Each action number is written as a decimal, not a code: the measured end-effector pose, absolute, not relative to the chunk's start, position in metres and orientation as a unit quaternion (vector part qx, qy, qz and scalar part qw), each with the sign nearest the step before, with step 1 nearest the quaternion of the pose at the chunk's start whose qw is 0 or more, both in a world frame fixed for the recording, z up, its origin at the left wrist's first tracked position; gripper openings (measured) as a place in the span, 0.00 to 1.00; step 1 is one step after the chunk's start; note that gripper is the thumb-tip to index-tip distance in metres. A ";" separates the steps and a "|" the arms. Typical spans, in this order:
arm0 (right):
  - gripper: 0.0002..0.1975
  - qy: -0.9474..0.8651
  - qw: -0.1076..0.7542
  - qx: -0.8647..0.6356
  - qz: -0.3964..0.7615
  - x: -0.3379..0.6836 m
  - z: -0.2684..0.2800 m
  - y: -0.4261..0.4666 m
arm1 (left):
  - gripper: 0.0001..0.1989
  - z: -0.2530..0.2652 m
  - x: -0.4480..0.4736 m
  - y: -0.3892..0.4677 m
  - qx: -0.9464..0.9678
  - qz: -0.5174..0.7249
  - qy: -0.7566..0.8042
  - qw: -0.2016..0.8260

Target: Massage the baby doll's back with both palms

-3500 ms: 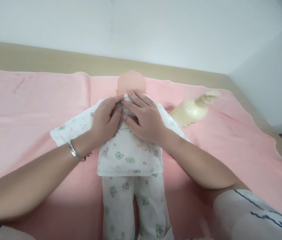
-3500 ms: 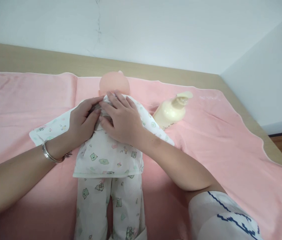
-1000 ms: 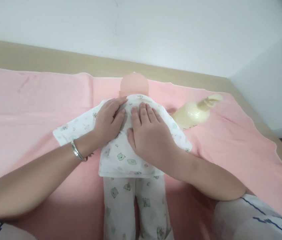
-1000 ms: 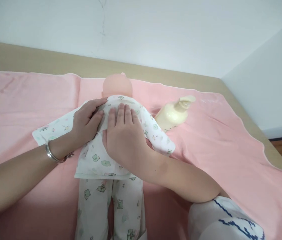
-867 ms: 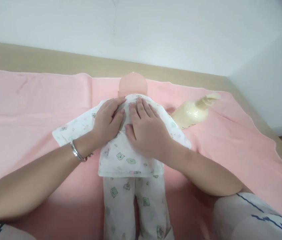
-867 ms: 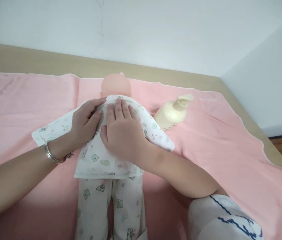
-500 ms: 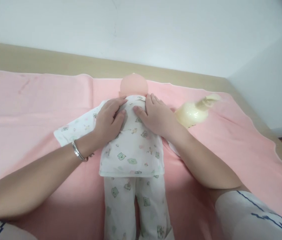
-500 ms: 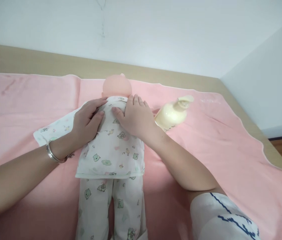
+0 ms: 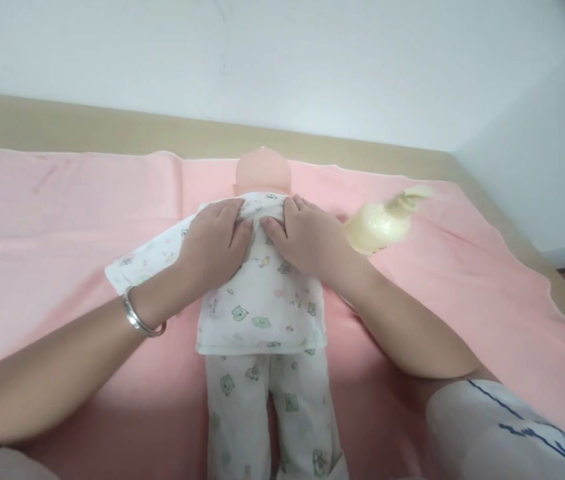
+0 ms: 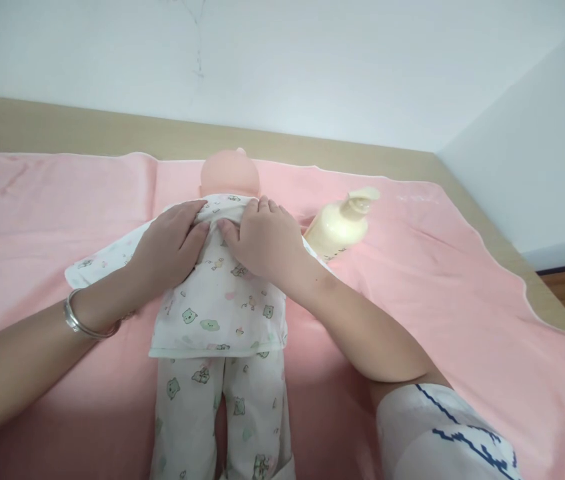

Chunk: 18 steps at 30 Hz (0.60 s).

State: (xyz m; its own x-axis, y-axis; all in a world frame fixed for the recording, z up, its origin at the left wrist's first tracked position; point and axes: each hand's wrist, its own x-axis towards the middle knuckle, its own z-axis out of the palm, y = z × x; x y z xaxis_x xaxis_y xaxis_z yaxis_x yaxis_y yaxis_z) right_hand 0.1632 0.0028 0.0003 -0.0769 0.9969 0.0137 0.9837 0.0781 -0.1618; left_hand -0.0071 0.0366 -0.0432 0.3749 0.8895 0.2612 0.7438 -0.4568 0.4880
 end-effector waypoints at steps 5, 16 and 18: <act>0.27 -0.740 0.077 -0.667 0.054 0.165 -0.003 0.008 | 0.28 -0.034 -0.003 0.015 0.849 0.213 0.477 0.078; 0.24 -0.813 -0.011 -0.576 -0.090 0.161 0.001 -0.013 | 0.20 -0.023 -0.002 0.012 0.853 0.225 0.452 0.132; 0.23 -0.813 -0.015 -0.571 -0.115 0.158 0.000 -0.018 | 0.17 -0.021 -0.004 0.021 0.844 0.219 0.464 0.158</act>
